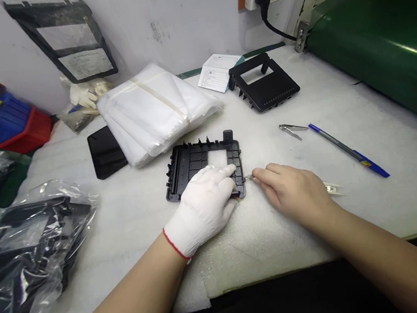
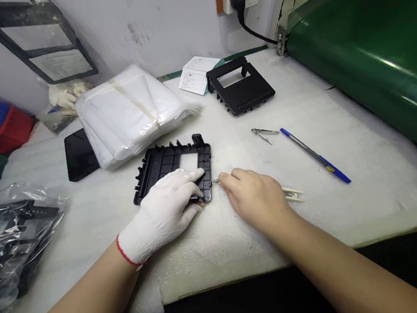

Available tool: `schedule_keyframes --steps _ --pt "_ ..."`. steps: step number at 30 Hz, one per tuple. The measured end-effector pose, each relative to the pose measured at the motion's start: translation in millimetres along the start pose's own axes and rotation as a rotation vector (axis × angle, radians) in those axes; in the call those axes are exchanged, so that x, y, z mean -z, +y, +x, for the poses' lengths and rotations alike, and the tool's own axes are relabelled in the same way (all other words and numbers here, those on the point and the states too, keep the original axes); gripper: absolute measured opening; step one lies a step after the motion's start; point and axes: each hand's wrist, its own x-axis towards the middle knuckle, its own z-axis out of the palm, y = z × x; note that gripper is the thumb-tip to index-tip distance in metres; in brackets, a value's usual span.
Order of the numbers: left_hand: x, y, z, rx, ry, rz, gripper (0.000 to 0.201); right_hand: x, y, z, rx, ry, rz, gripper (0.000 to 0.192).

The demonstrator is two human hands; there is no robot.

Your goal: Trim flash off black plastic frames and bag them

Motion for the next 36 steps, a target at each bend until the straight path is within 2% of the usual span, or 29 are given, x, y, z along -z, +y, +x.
schedule_keyframes --steps 15,20,23,27,29,33,36 --pt "0.0 1 2 0.025 -0.033 -0.001 0.011 1 5 1 0.08 -0.012 0.032 0.02" --pt "1.3 0 1 0.037 -0.04 -0.032 0.008 0 8 -3 0.069 0.022 0.209 0.023" --pt "5.7 1 1 0.033 -0.04 -0.089 0.008 7 11 -4 0.027 0.043 0.294 0.023" --pt "11.0 1 2 0.02 -0.091 -0.159 0.018 24 17 -2 -0.002 0.067 0.238 0.019" --pt "11.2 0 3 0.034 -0.116 -0.171 0.024 27 20 0 0.03 0.094 0.14 0.016" --pt "8.2 -1 3 0.071 -0.109 -0.197 0.026 18 19 1 0.236 0.191 -0.027 0.019" --pt "6.2 -1 2 0.075 -0.087 -0.203 0.021 5 16 0 0.266 0.144 0.022 0.02"
